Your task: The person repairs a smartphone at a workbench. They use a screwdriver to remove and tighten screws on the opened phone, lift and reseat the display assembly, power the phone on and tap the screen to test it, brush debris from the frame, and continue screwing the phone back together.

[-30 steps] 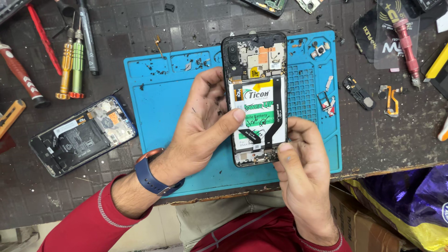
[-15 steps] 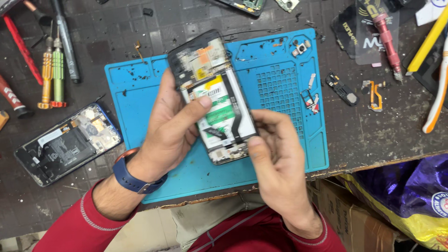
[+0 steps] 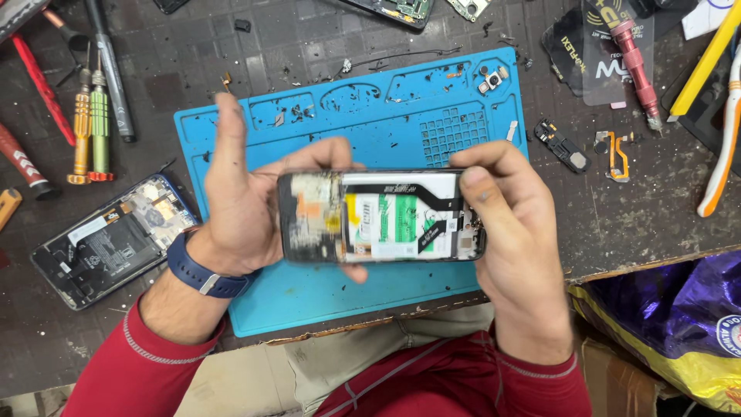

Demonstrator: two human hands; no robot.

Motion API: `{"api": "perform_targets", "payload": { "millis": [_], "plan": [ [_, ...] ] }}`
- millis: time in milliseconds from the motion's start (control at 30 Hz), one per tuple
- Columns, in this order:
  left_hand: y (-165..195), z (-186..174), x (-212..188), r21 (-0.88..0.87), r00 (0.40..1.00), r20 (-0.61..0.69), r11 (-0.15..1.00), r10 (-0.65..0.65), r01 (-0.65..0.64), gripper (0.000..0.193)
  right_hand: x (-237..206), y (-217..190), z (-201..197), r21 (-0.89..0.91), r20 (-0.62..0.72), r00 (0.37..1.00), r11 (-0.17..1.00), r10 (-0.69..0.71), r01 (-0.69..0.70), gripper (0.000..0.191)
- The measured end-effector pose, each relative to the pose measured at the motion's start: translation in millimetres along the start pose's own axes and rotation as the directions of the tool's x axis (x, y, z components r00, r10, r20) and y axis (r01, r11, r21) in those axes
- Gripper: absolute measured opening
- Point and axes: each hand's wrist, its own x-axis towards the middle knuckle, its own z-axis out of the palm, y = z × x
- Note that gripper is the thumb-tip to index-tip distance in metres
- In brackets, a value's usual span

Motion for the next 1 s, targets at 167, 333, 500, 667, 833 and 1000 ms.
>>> {"api": "perform_targets", "payload": {
  "millis": [167, 333, 500, 667, 833, 1000],
  "plan": [
    [-17, -6, 0, 0.065, 0.962, 0.245, 0.993, -0.116, 0.103, 0.087, 13, -19, 5, -0.158, 0.223, 0.947, 0.967, 0.233, -0.201, 0.014],
    [-25, 11, 4, 0.287, 0.979, 0.055, 0.942, -0.195, 0.171, 0.066, 18, -18, 37, -0.388, 0.295, 0.919, 0.911, 0.263, -0.136, 0.012],
    [-20, 22, 4, 0.205, 0.977, 0.146, 0.971, -0.155, 0.124, 0.068, 10, -25, 36, -0.606, 0.177, 0.981, 0.794, 0.079, 0.046, 0.019],
    [-24, 20, 16, 0.242, 0.995, 0.101, 0.97, 0.013, -0.037, 0.069, -1, -36, -20, -0.987, 0.104, 0.848, 0.048, -0.52, 0.151, 0.022],
    [-24, 18, 14, 0.191, 0.992, 0.075, 0.975, 0.104, -0.116, 0.072, -6, -26, -74, -0.992, 0.075, 0.846, -0.129, -0.528, 0.007, 0.025],
    [-21, 20, 16, 0.187, 0.991, 0.077, 0.974, 0.112, -0.125, 0.071, -9, -17, -87, -0.997, 0.02, 0.854, -0.07, -0.519, -0.019, 0.02]
  ]
}}
